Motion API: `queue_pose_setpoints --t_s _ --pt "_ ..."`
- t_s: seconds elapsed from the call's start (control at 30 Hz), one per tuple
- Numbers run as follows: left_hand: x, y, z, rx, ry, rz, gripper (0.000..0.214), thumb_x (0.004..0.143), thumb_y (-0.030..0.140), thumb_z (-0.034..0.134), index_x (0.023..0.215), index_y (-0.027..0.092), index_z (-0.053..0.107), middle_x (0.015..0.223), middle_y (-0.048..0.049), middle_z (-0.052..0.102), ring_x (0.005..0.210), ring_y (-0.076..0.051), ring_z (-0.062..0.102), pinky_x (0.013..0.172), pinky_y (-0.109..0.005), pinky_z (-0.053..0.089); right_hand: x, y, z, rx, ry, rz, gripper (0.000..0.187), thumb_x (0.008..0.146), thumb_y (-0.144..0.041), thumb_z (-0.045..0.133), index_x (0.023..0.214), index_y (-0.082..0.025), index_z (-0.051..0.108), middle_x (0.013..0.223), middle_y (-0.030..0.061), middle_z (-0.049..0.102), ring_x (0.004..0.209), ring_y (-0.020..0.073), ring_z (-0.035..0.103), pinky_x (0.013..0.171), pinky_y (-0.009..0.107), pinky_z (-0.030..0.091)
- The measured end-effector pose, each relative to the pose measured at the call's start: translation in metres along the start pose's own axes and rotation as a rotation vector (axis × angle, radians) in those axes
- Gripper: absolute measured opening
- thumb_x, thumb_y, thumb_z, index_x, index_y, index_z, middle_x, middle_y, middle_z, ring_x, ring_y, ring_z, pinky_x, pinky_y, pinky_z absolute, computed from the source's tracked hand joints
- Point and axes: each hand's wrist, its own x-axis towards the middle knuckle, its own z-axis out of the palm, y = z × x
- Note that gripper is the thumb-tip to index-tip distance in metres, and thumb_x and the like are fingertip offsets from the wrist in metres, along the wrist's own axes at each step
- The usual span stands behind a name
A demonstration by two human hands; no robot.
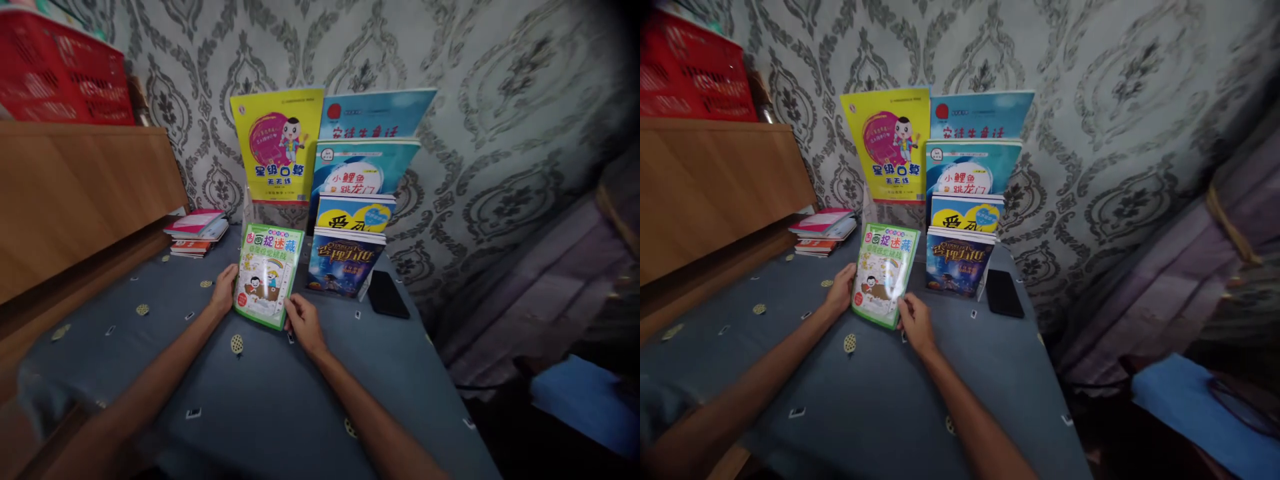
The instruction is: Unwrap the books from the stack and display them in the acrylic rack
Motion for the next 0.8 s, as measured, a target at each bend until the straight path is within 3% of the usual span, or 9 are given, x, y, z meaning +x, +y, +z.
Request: queue_pose_setpoints --t_s 0.17,0.4,0.47,0.53,0.6,0.7,0.8 --pt "-0.020 0.013 -0.011 0.091 -0.096 -0.088 0.046 0.055 0.050 0.087 0.080 0.016 0.068 0.074 -0.0008 0.072 0.067 -0.016 0.065 0.064 -0.025 0.049 -0.004 -0.006 0.005 0.138 -0.010 0.050 0.053 0.077 -0.074 0.059 0.071 -0.022 0.052 0.043 -0.0071 0.049 0.034 0.0091 0.044 0.035 0.020 0.038" --pt "-0.037 0.046 -0.051 0.569 -0.276 -0.269 0.036 0.063 0.049 0.080 0.074 0.016 0.072 0.068 -0.0030 0.069 0.060 -0.017 0.059 0.057 -0.026 0.042 -0.026 -0.012 0.007 0.256 -0.003 0.158 0.048 0.080 -0.066 0.062 0.087 -0.019 0.059 0.059 -0.0013 0.063 0.042 0.0119 0.052 0.039 0.025 0.046" --pt "-0.032 0.053 -0.050 0.773 -0.342 -0.198 0.030 0.069 0.047 0.076 0.067 0.017 0.070 0.064 -0.0020 0.066 0.060 -0.017 0.056 0.059 -0.026 0.040 -0.028 -0.008 -0.003 0.191 0.026 0.143 0.044 0.083 -0.059 0.061 0.099 -0.018 0.060 0.068 0.0005 0.067 0.047 0.0132 0.056 0.044 0.026 0.049" --pt "-0.029 0.056 -0.041 1.043 -0.347 -0.016 0.023 0.075 0.040 0.073 0.069 0.018 0.072 0.065 -0.0021 0.064 0.068 -0.019 0.057 0.065 -0.027 0.041 -0.027 0.000 -0.016 0.048 0.105 0.096 0.041 0.083 -0.050 0.061 0.109 -0.019 0.060 0.076 0.0019 0.070 0.056 0.0153 0.061 0.051 0.027 0.050" --pt "-0.031 0.056 -0.027 1.344 -0.321 0.208 0.014 0.080 0.032 0.069 0.083 0.020 0.074 0.079 -0.0047 0.067 0.083 -0.023 0.059 0.076 -0.031 0.042 -0.023 0.009 -0.029 -0.137 0.154 0.032 0.032 0.081 -0.040 0.061 0.106 -0.020 0.063 0.082 0.0035 0.071 0.069 0.0185 0.065 0.062 0.030 0.051" --pt "-0.050 0.050 0.000 1.673 -0.514 0.399 0.022 0.090 0.031 0.057 0.104 0.020 0.070 0.105 -0.0103 0.065 0.102 -0.028 0.056 0.088 -0.039 0.043 -0.017 0.020 -0.044 -0.336 0.114 0.003 0.020 0.084 -0.033 0.055 0.092 -0.020 0.068 0.084 0.0052 0.073 0.074 0.0209 0.065 0.069 0.034 0.049" --pt "-0.080 0.041 0.024 1.654 -0.778 0.463 0.035 0.098 0.045 0.046 0.114 0.019 0.064 0.114 -0.0115 0.061 0.104 -0.027 0.055 0.092 -0.042 0.045 -0.013 0.024 -0.050 -0.366 0.142 -0.005 0.022 0.086 -0.031 0.053 0.098 -0.021 0.068 0.090 0.0063 0.074 0.081 0.0221 0.067 0.074 0.036 0.050"
